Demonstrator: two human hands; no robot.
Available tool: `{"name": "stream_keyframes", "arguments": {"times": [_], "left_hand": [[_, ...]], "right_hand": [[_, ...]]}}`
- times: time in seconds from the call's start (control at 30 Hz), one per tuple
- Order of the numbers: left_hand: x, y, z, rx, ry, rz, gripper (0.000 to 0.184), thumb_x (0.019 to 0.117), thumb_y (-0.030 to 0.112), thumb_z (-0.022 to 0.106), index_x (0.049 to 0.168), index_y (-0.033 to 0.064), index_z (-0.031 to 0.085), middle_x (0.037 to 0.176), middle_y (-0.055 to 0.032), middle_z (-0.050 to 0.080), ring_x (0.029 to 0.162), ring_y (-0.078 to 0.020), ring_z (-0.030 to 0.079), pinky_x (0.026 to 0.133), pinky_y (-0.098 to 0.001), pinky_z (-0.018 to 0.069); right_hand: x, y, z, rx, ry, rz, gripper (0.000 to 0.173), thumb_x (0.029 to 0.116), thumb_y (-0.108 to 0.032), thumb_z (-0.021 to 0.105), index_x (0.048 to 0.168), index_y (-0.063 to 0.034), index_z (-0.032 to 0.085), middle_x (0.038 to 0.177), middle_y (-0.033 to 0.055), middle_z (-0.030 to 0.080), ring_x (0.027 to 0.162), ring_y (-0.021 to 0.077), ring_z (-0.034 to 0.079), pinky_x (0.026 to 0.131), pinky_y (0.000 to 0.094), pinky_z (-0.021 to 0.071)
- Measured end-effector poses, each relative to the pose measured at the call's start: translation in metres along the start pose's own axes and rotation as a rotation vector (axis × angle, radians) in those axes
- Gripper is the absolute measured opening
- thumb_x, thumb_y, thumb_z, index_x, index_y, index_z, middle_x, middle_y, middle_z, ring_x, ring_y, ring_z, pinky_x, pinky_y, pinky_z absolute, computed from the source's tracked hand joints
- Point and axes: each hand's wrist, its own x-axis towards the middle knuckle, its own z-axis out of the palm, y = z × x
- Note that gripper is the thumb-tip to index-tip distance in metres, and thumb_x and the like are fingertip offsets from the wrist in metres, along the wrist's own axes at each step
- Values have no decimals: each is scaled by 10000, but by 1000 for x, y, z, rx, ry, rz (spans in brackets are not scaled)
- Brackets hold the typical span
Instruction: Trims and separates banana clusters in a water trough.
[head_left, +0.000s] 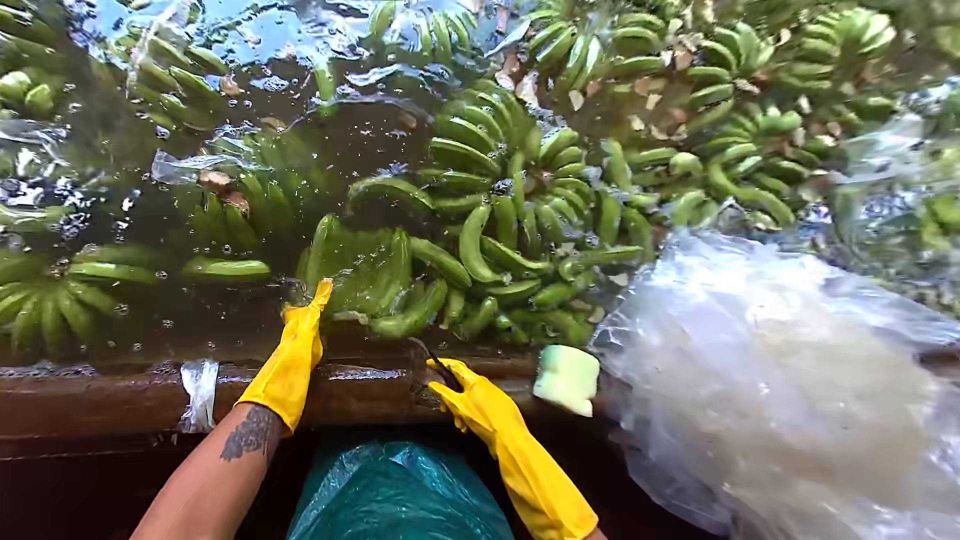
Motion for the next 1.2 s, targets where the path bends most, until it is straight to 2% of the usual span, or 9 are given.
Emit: {"name": "stream_keyframes", "arguments": {"times": [0.07,0.2,0.37,0.43,0.5,0.53,0.73,0.93,1.2], "left_hand": [[0,5,1,149,-3,6,1211,783,690,765,1616,92,120,1517,-227,450,1351,-354,501,1069,-561,467],[4,10,-8,189,-141,58,1111,734,720,780,1574,165,310,1378,-178,596,1206,-327,613,961,-562,536],[-11,0,-8,215,-147,150,957,828,658,743,1488,40,431,1219,-185,657,1054,-285,658,852,-471,580],[-17,-23,5,251,59,429,957,816,714,693,1390,-33,526,1077,-220,697,914,-310,696,687,-452,598],[-43,9,-7,322,-110,181,1010,827,653,735,1544,51,355,1365,-198,598,1234,-321,597,991,-509,518],[-48,17,-8,302,-130,117,1037,809,615,774,1572,85,313,1412,-174,575,1280,-302,573,1035,-502,495],[-44,11,-5,197,-143,105,975,833,594,765,1558,116,322,1342,-154,617,1180,-279,635,952,-486,553],[-58,16,-11,218,-117,102,997,823,559,794,1554,61,334,1383,-184,590,1255,-307,587,1021,-496,507],[-57,14,-8,167,-143,34,843,911,477,730,1556,116,325,1392,-177,580,1229,-313,606,967,-524,540]], "right_hand": [[9,-18,-1,-162,-48,-10,497,1019,-511,555,1487,-360,484,935,44,708,674,189,670,645,414,578],[35,-46,-4,-390,-56,-77,480,1003,-454,588,1442,-264,546,1151,112,712,994,295,705,856,550,565],[26,-74,-15,-518,-116,-79,457,1024,-371,559,1447,-199,547,1286,144,669,1198,330,640,990,559,500],[20,-79,-17,-515,-158,-58,466,1042,-372,542,1475,-199,523,1285,150,668,1176,327,649,982,546,501],[34,-62,-5,-541,-97,-79,450,1017,-391,559,1425,-202,564,1213,139,692,1108,327,675,923,565,533],[40,-55,0,-552,-70,-80,451,1011,-398,558,1418,-206,571,1207,135,694,1110,328,674,918,571,535],[36,-64,10,-581,-102,-82,468,1035,-402,532,1451,-190,542,1244,146,682,1165,334,656,952,575,524],[43,-78,15,-612,-130,-131,441,1037,-406,517,1409,-175,566,1180,142,692,1074,330,680,887,567,542],[43,-93,28,-679,-110,-78,412,1034,-343,524,1361,-100,586,1226,171,676,1177,351,647,950,579,522]]}}
